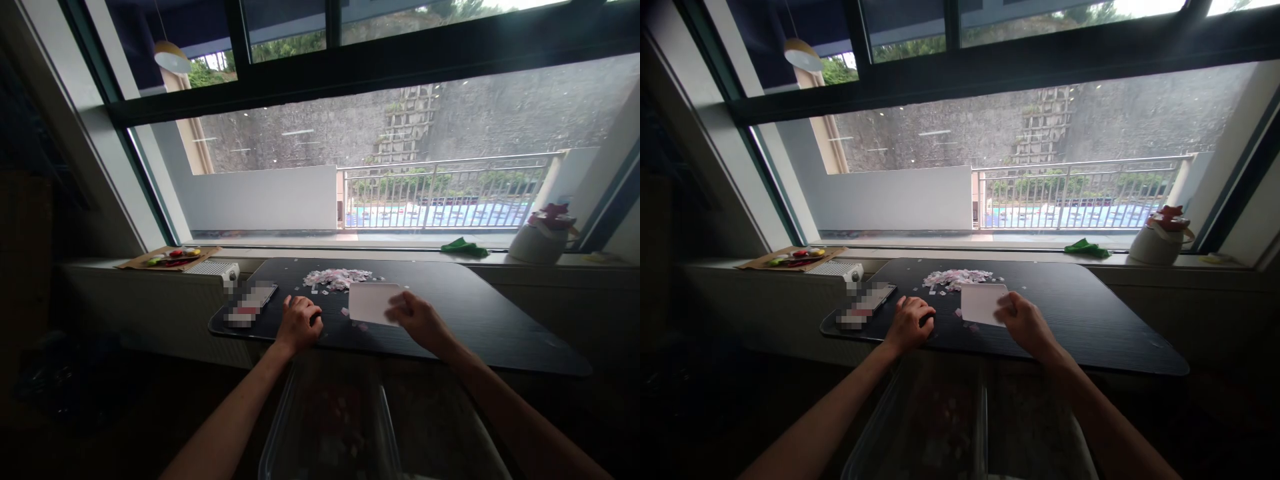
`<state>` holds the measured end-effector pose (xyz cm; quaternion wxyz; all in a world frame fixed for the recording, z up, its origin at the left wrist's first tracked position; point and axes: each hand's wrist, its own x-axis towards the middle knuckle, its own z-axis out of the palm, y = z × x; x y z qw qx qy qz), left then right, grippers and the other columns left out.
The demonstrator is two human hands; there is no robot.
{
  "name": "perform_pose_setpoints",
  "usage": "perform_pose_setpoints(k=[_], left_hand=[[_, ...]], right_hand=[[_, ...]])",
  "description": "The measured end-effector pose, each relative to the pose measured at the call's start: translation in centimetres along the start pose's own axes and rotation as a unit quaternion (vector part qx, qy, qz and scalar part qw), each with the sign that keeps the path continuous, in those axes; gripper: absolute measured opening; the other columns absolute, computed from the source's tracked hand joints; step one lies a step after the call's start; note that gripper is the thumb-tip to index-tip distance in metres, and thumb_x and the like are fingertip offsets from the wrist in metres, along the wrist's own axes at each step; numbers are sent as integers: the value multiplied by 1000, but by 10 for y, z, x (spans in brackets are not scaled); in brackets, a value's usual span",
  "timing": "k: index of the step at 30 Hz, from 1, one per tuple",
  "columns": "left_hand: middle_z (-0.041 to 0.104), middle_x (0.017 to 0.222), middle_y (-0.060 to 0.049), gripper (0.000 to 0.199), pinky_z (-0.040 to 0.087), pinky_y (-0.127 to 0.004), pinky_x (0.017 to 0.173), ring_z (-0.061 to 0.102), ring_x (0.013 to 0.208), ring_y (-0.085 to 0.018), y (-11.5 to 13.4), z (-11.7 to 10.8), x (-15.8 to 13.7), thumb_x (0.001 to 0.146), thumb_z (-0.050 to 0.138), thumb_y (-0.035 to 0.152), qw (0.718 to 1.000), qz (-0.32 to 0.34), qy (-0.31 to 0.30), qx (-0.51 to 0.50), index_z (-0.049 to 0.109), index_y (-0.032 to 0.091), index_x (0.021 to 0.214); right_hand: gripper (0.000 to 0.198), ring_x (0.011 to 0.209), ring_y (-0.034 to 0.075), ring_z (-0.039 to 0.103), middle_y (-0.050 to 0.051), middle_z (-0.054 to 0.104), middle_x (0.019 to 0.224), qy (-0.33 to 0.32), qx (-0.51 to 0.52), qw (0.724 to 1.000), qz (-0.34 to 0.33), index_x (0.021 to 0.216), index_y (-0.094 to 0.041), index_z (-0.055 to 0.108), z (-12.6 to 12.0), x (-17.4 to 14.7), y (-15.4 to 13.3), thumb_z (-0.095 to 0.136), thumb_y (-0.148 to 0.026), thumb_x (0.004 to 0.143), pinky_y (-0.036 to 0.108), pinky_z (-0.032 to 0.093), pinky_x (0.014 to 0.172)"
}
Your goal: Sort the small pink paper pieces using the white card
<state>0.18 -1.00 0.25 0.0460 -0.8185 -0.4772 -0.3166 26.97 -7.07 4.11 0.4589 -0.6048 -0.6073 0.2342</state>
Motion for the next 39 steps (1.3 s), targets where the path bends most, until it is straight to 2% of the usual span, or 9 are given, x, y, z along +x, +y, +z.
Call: perform_pose_setpoints(k=[3, 6, 11, 14, 21, 24, 28, 32, 39], left_hand=[[64, 87, -4, 16, 22, -51, 105, 53, 95, -22, 2, -1, 0, 74, 54, 22, 1000, 0, -2, 0, 68, 22, 82], [64, 87, -4, 16, 22, -51, 106, 54, 95, -22, 3, -2, 1, 74, 54, 22, 1000, -1, -1, -4, 68, 22, 81], [64, 86, -4, 16, 22, -51, 105, 53, 95, -21, 2, 0, 0, 74, 54, 22, 1000, -3, 1, 3, 68, 23, 82], [64, 86, -4, 16, 22, -50, 105, 53, 95, -21, 1, 0, 0, 74, 55, 22, 1000, 0, 1, 9, 68, 23, 83], [63, 87, -4, 16, 22, -51, 105, 53, 96, -22, 3, -1, 1, 74, 54, 23, 1000, -4, -5, 2, 68, 23, 81], [64, 87, -4, 15, 23, -52, 105, 53, 96, -22, 3, -1, 0, 74, 54, 23, 1000, -4, -4, -1, 68, 23, 81], [64, 87, -4, 16, 23, -51, 105, 54, 95, -22, 3, -1, 0, 74, 54, 22, 1000, -2, 0, -3, 68, 22, 82], [64, 88, -5, 16, 22, -51, 106, 54, 95, -22, 3, -1, 0, 74, 54, 22, 1000, -4, -3, -4, 68, 22, 82], [63, 86, -4, 16, 23, -52, 105, 54, 95, -21, 3, -1, 0, 73, 54, 21, 1000, -3, -1, -5, 68, 21, 82]], right_hand=[[13, 69, 19, 68, 3, 73, 73, 13, -40, 999, 16, 82, -22, 62, -24, -9, 1, 62, -25, 70, 30, 52, 64], [14, 69, 20, 69, 3, 73, 73, 12, 2, 1000, 22, 81, -21, 61, -34, -12, 2, 64, -27, 68, 31, 54, 64], [20, 70, 21, 69, 4, 73, 73, -6, 96, 995, 24, 80, -20, 60, -16, -6, 7, 68, -31, 65, 32, 55, 66], [21, 71, 21, 69, 4, 73, 74, 2, 95, 995, 22, 80, -20, 61, -16, -7, 9, 68, -32, 65, 33, 55, 68], [20, 72, 23, 69, 5, 73, 74, 35, 52, 997, 44, 80, -20, 60, -38, -18, 17, 67, -32, 65, 34, 54, 68], [19, 70, 23, 68, 4, 72, 73, 50, 38, 996, 65, 78, -20, 60, -28, -27, 21, 66, -32, 64, 34, 54, 65], [20, 72, 22, 68, 3, 72, 77, 2, 108, 991, 76, 80, -20, 61, -13, -35, 21, 64, -33, 64, 32, 54, 65], [22, 69, 22, 67, 4, 72, 75, 47, 74, 991, 102, 79, -20, 62, -22, -35, 24, 65, -32, 62, 31, 53, 60], [24, 65, 21, 66, 3, 71, 72, 30, 113, 983, 141, 80, -19, 64, -18, -37, 26, 65, -32, 59, 31, 52, 58]])
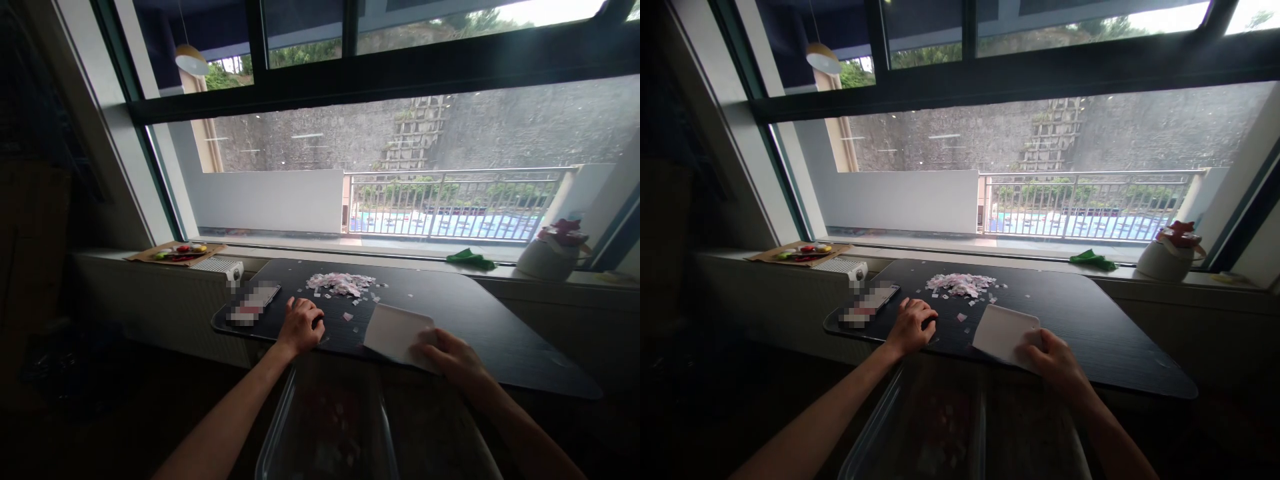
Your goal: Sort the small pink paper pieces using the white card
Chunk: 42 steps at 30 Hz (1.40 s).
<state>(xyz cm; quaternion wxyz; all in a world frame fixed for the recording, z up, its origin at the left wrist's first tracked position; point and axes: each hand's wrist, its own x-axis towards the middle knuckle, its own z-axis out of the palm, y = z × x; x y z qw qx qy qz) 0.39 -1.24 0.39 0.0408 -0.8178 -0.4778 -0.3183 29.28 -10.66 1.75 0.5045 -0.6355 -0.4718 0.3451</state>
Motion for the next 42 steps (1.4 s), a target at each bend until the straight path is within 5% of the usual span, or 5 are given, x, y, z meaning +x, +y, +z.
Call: perform_pose_setpoints(k=[11, 18, 28, 32, 42], left_hand=[[63, 86, -4, 16, 21, -52, 106, 54, 95, -22, 1, -1, 1, 73, 54, 21, 1000, -5, -2, -9, 68, 21, 81], [62, 86, -4, 16, 20, -52, 106, 53, 95, -21, -2, 2, 0, 73, 54, 21, 1000, 1, 2, -5, 67, 21, 82], [63, 87, -5, 16, 22, -52, 105, 53, 96, -22, -1, 2, 1, 73, 53, 21, 1000, 4, 2, -5, 67, 21, 81], [63, 89, -5, 17, 21, -52, 106, 53, 97, -22, -1, 2, 1, 74, 53, 22, 1000, 3, 1, -1, 68, 21, 81], [63, 88, -5, 17, 21, -51, 106, 53, 97, -22, 1, -2, 1, 74, 53, 22, 1000, -5, -12, 6, 68, 21, 83]], right_hand=[[30, 75, 22, 68, 4, 73, 80, -108, 70, 991, 42, 82, -18, 66, 9, -7, -13, 71, -31, 56, 32, 54, 67], [22, 70, 22, 67, 4, 71, 74, 26, -21, 996, -86, 82, -18, 63, 21, 24, -15, 64, -31, 63, 34, 53, 65], [18, 68, 20, 69, 5, 72, 75, -63, 9, 991, -119, 83, -19, 60, 48, 34, -20, 62, -28, 67, 32, 55, 65], [19, 68, 19, 68, 4, 72, 75, -13, -6, 994, -111, 84, -19, 62, 39, 31, -22, 63, -27, 66, 30, 55, 63], [26, 62, 16, 62, 3, 68, 75, -29, 29, 995, -96, 88, -17, 62, 54, 34, -25, 58, -29, 66, 26, 50, 51]])
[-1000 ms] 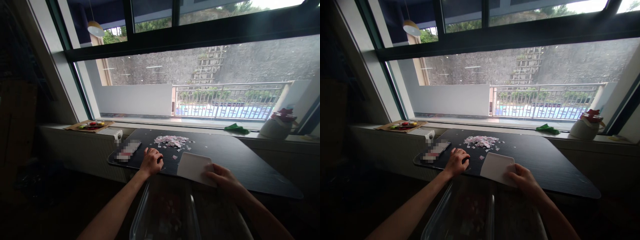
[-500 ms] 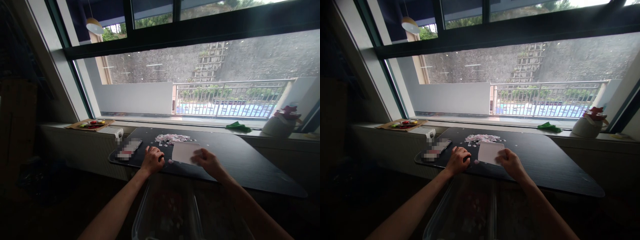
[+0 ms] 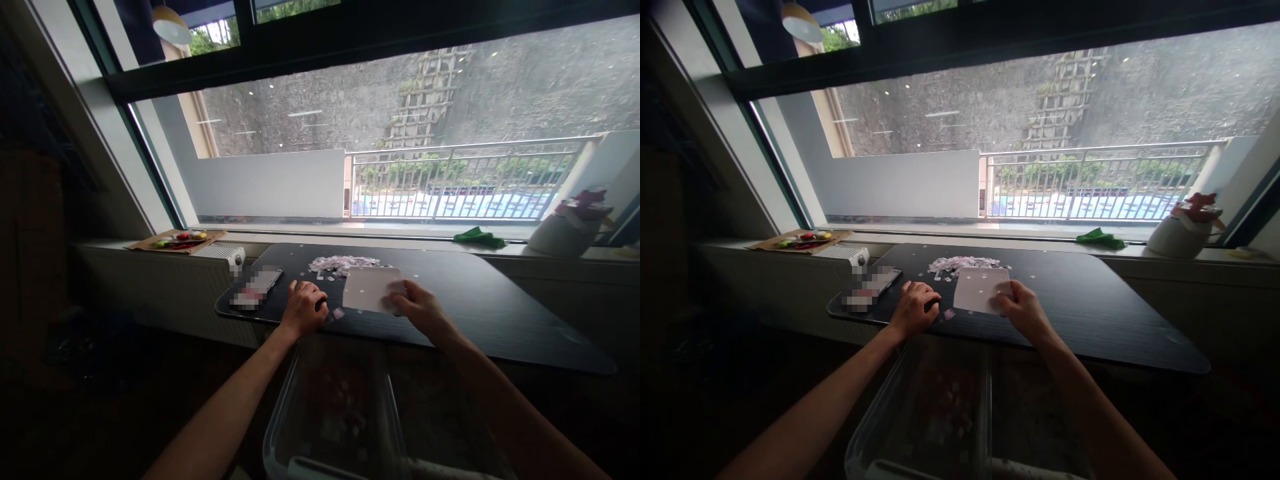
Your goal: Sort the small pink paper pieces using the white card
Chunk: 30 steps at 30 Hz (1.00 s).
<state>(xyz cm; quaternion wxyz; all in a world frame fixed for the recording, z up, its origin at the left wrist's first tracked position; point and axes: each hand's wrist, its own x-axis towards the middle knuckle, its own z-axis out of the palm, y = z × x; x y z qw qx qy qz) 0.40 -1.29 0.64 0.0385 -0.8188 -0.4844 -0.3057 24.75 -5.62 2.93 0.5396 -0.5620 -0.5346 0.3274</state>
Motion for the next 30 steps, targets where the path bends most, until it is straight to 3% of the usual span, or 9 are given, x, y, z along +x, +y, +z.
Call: perform_pose_setpoints(k=[6, 11, 15, 19, 26, 30], left_hand=[[63, 88, -4, 17, 21, -51, 106, 53, 98, -22, -2, 2, 0, 75, 53, 23, 1000, 8, 2, -4, 67, 22, 83], [63, 88, -5, 18, 21, -51, 106, 52, 97, -22, -3, 4, 0, 73, 53, 22, 1000, 5, 10, -10, 67, 22, 83], [63, 87, -4, 17, 22, -51, 105, 53, 97, -22, -1, 2, 0, 74, 53, 21, 1000, 2, 4, -6, 67, 22, 82], [63, 87, -4, 16, 22, -51, 105, 53, 97, -22, -1, 1, 0, 74, 53, 22, 1000, 5, 4, -6, 67, 22, 82], [64, 86, -3, 14, 23, -50, 105, 55, 96, -21, -5, 3, 0, 73, 54, 20, 999, -1, 22, -37, 68, 22, 78], [66, 84, -2, 13, 29, -47, 103, 56, 94, -20, -7, 1, 2, 72, 56, 21, 998, -19, 24, -59, 68, 23, 75]], right_hand=[[24, 64, 16, 59, 3, 67, 75, 11, -108, 994, -19, 86, -17, 62, -6, 3, -5, 58, -29, 66, 27, 49, 54], [21, 63, 16, 60, 3, 67, 75, -28, -100, 994, -38, 87, -18, 61, 0, -1, -8, 56, -30, 70, 26, 48, 53], [13, 61, 16, 59, 1, 66, 67, -1, -211, 975, -74, 81, -21, 61, 1, -5, -17, 55, -27, 71, 25, 44, 54], [15, 66, 18, 62, 2, 69, 72, 20, -292, 951, -98, 85, -23, 62, -11, -10, -34, 55, -29, 73, 27, 44, 58], [15, 68, 18, 67, 3, 72, 76, -51, -111, 989, -80, 87, -20, 61, -1, -10, -26, 55, -24, 74, 30, 50, 63], [16, 67, 18, 65, 3, 71, 74, -19, -130, 989, -68, 85, -21, 61, -9, -6, -18, 57, -25, 71, 29, 50, 61]])
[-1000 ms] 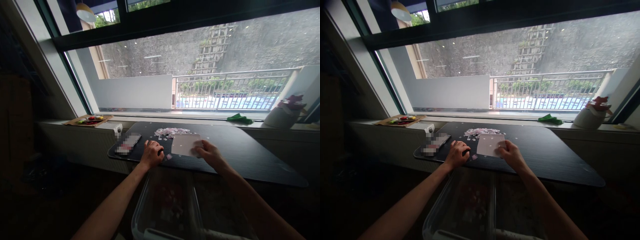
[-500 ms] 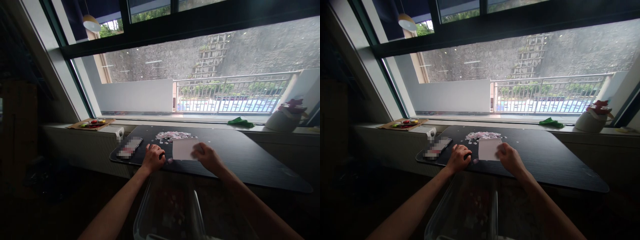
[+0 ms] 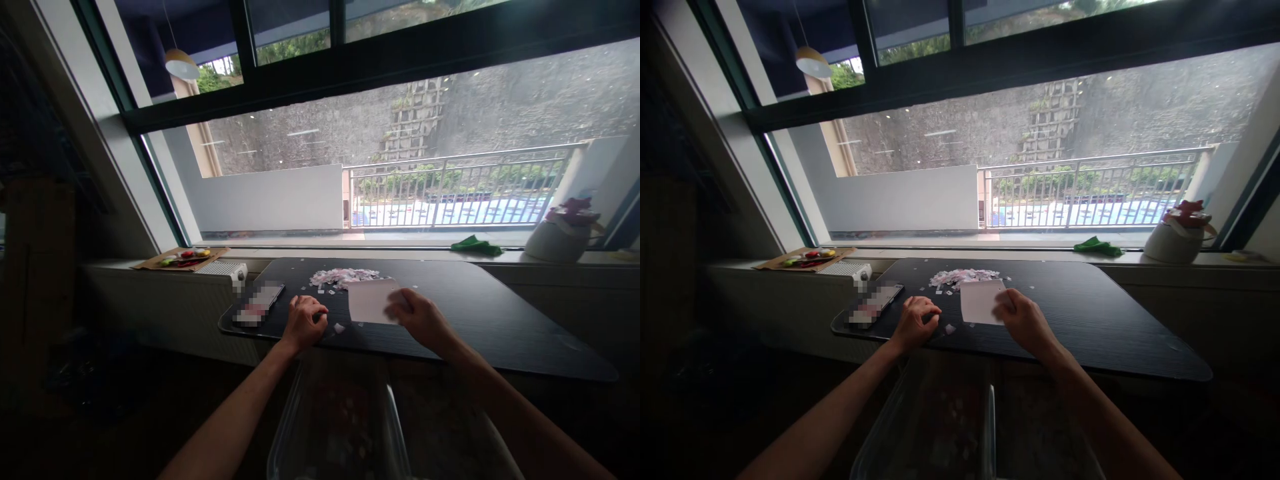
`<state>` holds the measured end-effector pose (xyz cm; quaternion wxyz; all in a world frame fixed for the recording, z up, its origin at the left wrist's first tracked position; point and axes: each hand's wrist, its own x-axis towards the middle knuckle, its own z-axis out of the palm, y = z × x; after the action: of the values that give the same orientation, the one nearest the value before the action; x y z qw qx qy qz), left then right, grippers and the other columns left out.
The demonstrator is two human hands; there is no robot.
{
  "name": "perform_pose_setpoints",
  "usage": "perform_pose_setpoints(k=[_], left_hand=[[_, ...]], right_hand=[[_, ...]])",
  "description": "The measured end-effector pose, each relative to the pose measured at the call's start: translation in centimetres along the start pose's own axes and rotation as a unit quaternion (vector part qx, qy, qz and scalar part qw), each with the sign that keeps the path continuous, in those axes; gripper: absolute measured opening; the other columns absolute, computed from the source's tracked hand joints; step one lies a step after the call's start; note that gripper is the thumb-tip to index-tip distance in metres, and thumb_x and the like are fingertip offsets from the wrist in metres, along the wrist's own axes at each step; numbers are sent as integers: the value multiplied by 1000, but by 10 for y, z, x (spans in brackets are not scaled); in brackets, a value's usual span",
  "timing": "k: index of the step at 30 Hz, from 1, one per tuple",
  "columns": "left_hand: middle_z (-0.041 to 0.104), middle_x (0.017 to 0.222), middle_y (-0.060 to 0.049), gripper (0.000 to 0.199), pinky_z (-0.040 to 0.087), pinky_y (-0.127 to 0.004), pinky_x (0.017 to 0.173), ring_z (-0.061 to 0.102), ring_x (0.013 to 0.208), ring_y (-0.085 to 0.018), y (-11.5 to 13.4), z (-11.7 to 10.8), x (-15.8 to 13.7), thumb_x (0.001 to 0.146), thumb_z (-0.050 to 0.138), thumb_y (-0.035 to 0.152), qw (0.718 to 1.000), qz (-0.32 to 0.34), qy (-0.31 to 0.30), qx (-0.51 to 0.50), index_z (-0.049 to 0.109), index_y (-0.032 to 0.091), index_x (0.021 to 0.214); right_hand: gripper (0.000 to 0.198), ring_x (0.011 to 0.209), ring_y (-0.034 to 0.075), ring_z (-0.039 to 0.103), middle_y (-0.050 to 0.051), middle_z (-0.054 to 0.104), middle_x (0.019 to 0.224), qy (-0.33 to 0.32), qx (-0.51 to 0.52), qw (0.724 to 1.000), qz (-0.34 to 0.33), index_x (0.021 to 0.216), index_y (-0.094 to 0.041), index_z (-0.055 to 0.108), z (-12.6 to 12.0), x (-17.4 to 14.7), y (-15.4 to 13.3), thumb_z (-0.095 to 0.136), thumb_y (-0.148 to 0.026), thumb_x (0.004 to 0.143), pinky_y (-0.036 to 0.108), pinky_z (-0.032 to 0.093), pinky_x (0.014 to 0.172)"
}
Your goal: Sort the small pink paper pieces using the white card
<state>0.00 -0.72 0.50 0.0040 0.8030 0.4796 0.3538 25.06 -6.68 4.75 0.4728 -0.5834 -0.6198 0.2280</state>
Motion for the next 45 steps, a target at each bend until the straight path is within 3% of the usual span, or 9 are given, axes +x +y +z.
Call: perform_pose_setpoints(k=[4, 10, 15, 18, 22, 27, 42, 45], left_hand=[[69, 84, -1, 13, 40, -40, 95, 58, 93, -19, -4, -2, 4, 72, 56, 21, 998, -28, 1, -49, 69, 23, 74], [71, 80, 0, 15, 47, -32, 86, 60, 88, -18, -11, -3, 7, 73, 54, 20, 992, -60, 3, -107, 69, 22, 73], [71, 78, -1, 13, 45, -35, 87, 60, 86, -18, -7, -2, 6, 72, 56, 21, 997, -35, 1, -69, 69, 22, 72], [70, 77, 0, 12, 42, -37, 89, 60, 86, -19, -4, 0, 5, 71, 57, 21, 999, -25, -1, -44, 69, 22, 71], [69, 76, -1, 12, 41, -39, 91, 60, 84, -19, -3, 2, 4, 71, 57, 21, 999, -16, -1, -30, 69, 22, 70], [69, 76, -1, 13, 40, -39, 91, 59, 84, -19, -5, 3, 4, 72, 56, 21, 1000, -12, -3, -27, 69, 23, 71], [69, 76, -1, 14, 39, -39, 91, 59, 84, -19, -6, 3, 4, 72, 55, 19, 1000, -6, -1, -29, 69, 21, 71], [69, 76, -1, 15, 39, -39, 91, 59, 84, -18, -6, 4, 4, 71, 55, 19, 1000, -8, -2, -26, 69, 21, 72]], right_hand=[[19, 66, 18, 63, 3, 69, 74, 57, -26, 998, 28, 84, -20, 62, -17, -2, 13, 57, -29, 69, 28, 49, 58], [18, 57, 15, 60, 0, 66, 66, 5, 94, 993, 65, 78, -18, 61, -9, 2, 33, 60, -27, 62, 24, 48, 48], [15, 61, 16, 62, 1, 68, 68, 64, 86, 990, 87, 75, -18, 62, 1, 13, 40, 60, -25, 61, 26, 51, 53], [11, 61, 16, 62, 0, 68, 66, 32, 53, 993, 100, 70, -18, 64, 2, 11, 43, 61, -20, 60, 26, 50, 57], [11, 61, 16, 64, 1, 70, 68, -41, 91, 988, 118, 70, -18, 66, 1, 3, 42, 63, -19, 59, 26, 51, 55], [12, 60, 17, 65, 0, 71, 65, -19, 128, 981, 145, 69, -18, 66, -1, 0, 39, 66, -18, 56, 26, 52, 54], [18, 64, 17, 66, 2, 71, 72, -67, 200, 966, 151, 78, -17, 66, 0, -20, 39, 66, -25, 61, 28, 53, 58], [19, 61, 17, 65, 1, 70, 70, -39, 202, 967, 148, 77, -17, 64, -1, -14, 41, 66, -24, 60, 28, 53, 55]])
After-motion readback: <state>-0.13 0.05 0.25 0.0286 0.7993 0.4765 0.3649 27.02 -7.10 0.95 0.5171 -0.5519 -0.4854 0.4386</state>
